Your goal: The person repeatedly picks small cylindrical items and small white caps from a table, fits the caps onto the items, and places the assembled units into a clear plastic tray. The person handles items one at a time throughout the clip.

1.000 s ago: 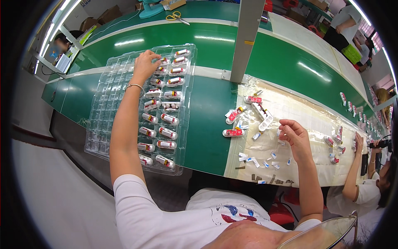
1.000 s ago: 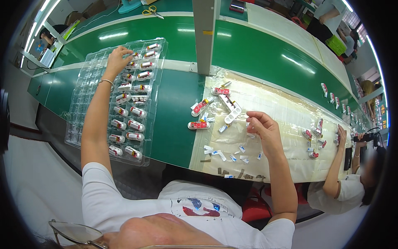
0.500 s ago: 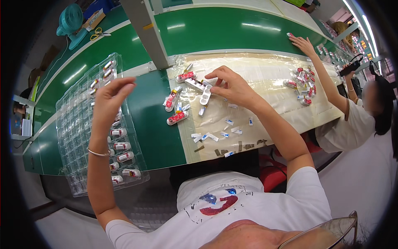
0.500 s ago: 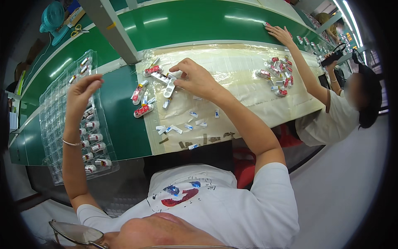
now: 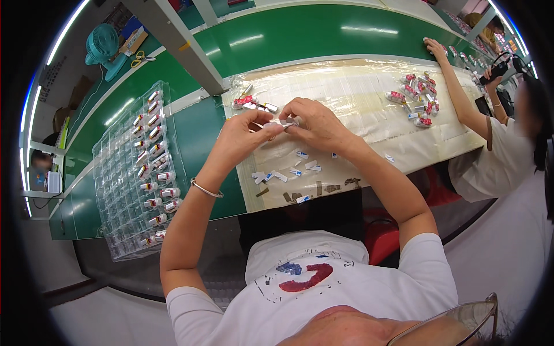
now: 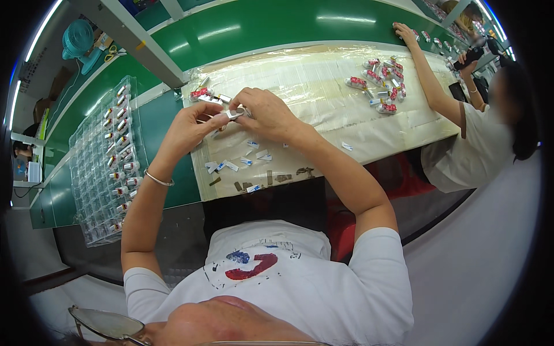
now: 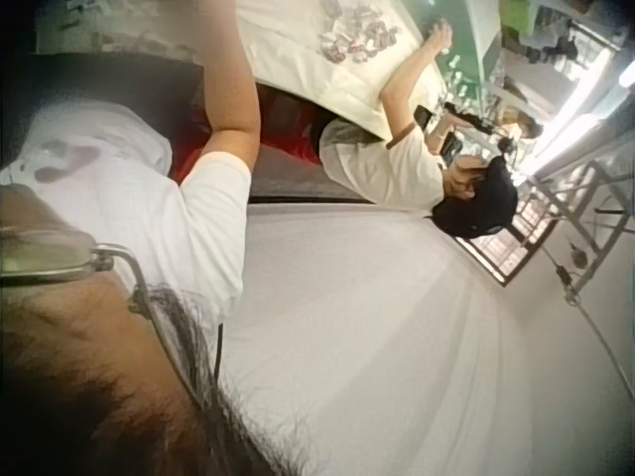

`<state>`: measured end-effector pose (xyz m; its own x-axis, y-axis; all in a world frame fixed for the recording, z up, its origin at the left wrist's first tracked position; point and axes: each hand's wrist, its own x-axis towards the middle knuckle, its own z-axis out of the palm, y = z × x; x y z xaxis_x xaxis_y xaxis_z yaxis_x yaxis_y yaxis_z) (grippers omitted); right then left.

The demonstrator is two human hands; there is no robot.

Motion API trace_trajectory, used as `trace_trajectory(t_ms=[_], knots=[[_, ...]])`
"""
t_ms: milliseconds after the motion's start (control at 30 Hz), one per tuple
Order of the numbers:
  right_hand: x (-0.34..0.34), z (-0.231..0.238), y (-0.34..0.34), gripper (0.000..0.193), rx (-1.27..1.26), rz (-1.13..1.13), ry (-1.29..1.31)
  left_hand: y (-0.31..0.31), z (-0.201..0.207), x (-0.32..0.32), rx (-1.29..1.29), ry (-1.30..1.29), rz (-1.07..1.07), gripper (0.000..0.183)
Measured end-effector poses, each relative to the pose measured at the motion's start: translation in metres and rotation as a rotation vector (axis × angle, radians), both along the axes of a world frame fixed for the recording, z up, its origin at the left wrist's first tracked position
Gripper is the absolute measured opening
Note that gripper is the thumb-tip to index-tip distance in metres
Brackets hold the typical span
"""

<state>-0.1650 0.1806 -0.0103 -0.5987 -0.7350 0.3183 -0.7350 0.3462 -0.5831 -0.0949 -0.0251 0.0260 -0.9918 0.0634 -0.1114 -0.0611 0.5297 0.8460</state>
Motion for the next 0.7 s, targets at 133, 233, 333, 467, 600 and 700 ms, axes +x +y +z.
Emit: trace_trajectory(t_ms=[133, 233, 333, 467, 600, 700], knots=[[0.007, 0.009, 0.012, 0.034, -0.334, 0.009, -0.39, 0.01, -0.01, 0.0, 0.351, -0.011, 0.022, 0.034], [0.018, 0.013, 0.008, 0.052, -0.554, -0.031, -0.613, 0.018, -0.009, 0.001, 0.746, -0.01, 0.185, 0.034], [0.028, 0.01, 0.005, 0.048, -0.601, 0.029, -0.827, 0.032, -0.005, 0.01, 0.955, 0.096, 0.25, 0.034], [0.034, 0.012, 0.006, 0.032, -0.583, 0.018, -0.972, 0.031, -0.009, 0.03, 1.003, 0.177, 0.248, 0.034], [0.037, 0.018, 0.007, 0.025, -0.579, 0.027, -0.633, 0.035, -0.003, 0.048, 1.217, 0.165, 0.149, 0.037], [0.04, 0.038, 0.01, 0.02, -0.504, 0.084, -0.602, 0.012, -0.016, 0.052, 1.231, 0.007, 0.084, 0.032]])
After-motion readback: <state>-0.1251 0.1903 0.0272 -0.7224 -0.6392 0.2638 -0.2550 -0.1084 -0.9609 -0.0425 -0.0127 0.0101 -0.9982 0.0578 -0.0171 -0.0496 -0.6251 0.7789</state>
